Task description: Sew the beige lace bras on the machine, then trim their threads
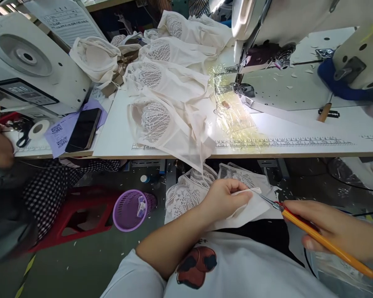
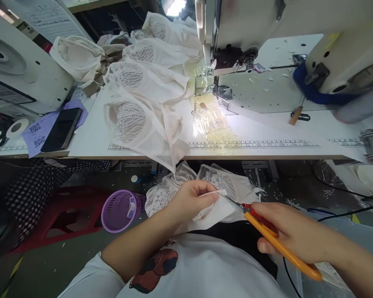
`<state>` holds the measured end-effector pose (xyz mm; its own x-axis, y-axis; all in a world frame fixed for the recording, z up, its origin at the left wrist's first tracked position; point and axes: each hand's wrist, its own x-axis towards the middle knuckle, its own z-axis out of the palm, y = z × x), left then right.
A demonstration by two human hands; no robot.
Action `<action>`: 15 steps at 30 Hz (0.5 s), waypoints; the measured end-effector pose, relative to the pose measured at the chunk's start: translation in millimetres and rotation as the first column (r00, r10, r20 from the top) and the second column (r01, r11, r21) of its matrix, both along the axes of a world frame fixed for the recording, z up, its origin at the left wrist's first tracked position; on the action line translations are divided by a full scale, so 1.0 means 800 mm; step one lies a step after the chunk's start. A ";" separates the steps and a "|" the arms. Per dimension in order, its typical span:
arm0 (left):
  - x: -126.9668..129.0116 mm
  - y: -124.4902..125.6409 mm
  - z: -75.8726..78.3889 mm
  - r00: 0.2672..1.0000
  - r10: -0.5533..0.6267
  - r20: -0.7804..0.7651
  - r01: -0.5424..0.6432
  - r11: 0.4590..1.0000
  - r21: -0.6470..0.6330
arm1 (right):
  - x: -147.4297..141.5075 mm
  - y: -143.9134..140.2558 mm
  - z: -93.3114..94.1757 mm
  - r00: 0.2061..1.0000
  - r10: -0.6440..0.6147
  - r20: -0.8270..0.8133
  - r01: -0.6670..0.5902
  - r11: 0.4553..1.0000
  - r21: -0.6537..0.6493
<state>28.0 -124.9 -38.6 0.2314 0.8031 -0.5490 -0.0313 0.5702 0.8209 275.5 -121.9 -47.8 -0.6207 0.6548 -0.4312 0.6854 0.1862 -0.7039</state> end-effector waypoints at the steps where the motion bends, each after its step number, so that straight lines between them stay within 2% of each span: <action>1: 0.000 0.000 0.001 1.000 -0.002 -0.013 0.002 1.000 0.010 | -0.002 0.001 0.000 0.999 0.054 0.006 -0.053 0.997 -0.050; 3: -0.001 -0.001 0.000 1.000 -0.003 -0.020 0.003 1.000 0.019 | -0.005 0.003 0.001 0.995 0.099 0.013 -0.097 0.986 -0.132; 7: -0.002 -0.003 -0.002 1.000 -0.006 0.014 0.006 1.000 0.012 | -0.009 0.005 0.004 0.998 0.058 0.020 -0.053 0.978 -0.203; 15: -0.002 -0.003 -0.003 0.997 0.015 0.069 -0.014 1.000 -0.023 | -0.014 -0.001 0.009 0.997 0.052 0.051 -0.043 0.986 -0.163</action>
<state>26.5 -127.1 -40.6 0.2578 0.7945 -0.5498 -0.0961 0.5873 0.8037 264.1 -122.4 -40.3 -0.6220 0.5439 -0.5632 0.7168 0.1060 -0.6892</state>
